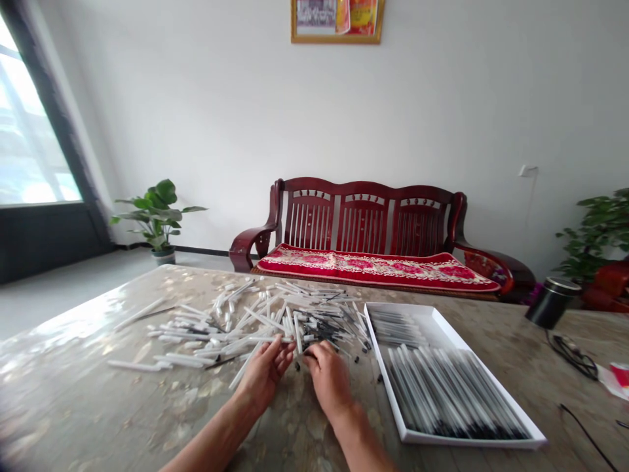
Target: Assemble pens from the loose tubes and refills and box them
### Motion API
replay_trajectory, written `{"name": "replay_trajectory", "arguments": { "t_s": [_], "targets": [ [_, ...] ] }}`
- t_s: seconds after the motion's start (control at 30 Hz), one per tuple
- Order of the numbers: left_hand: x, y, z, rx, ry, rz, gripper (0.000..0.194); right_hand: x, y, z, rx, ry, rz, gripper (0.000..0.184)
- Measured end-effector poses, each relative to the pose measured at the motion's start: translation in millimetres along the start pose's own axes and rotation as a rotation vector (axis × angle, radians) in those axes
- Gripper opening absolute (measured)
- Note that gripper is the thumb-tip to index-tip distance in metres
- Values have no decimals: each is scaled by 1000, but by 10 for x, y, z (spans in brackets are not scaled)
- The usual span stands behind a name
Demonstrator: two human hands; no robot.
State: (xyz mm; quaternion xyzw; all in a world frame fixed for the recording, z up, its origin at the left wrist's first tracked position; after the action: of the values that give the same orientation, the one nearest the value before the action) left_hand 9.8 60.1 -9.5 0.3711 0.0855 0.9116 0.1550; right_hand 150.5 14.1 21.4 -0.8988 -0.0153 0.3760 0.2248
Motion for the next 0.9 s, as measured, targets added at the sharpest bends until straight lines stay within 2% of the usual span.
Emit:
{"name": "replay_trajectory", "arguments": {
  "t_s": [0.13,0.3,0.4,0.53,0.67,0.8,0.9],
  "targets": [
    [36,-16,3,10,49,16,17,-201,36,108,-122,357,-83,18],
    [13,15,32,6,50,5,19,-265,33,176,-118,427,-113,19],
    [4,14,31,7,46,6,17,-182,21,132,-49,315,-66,20],
    [-29,6,31,-5,20,-6,15,20,8,17,113,-48,24,18],
    [-82,27,39,-4,-6,-44,13,182,-1,-9,188,-345,100,18],
    [-107,52,57,-4,-23,-65,11,206,1,-12,219,-491,164,19],
    [-121,57,69,-16,-31,-67,10,140,5,-31,225,-486,161,14]
  ]
}}
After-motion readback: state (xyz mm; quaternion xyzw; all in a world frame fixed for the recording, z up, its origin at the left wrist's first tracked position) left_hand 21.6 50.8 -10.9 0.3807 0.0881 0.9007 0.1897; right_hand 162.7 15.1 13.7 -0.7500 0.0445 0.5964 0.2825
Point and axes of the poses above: each hand's wrist, its own y-axis away from the middle knuckle, its own z-axis out of the palm, x = y × z, the point moved 7 cm from there along -y, towards the middle knuckle, and after that the axes turned 2 degrees about -x, right-handed, at the moved point
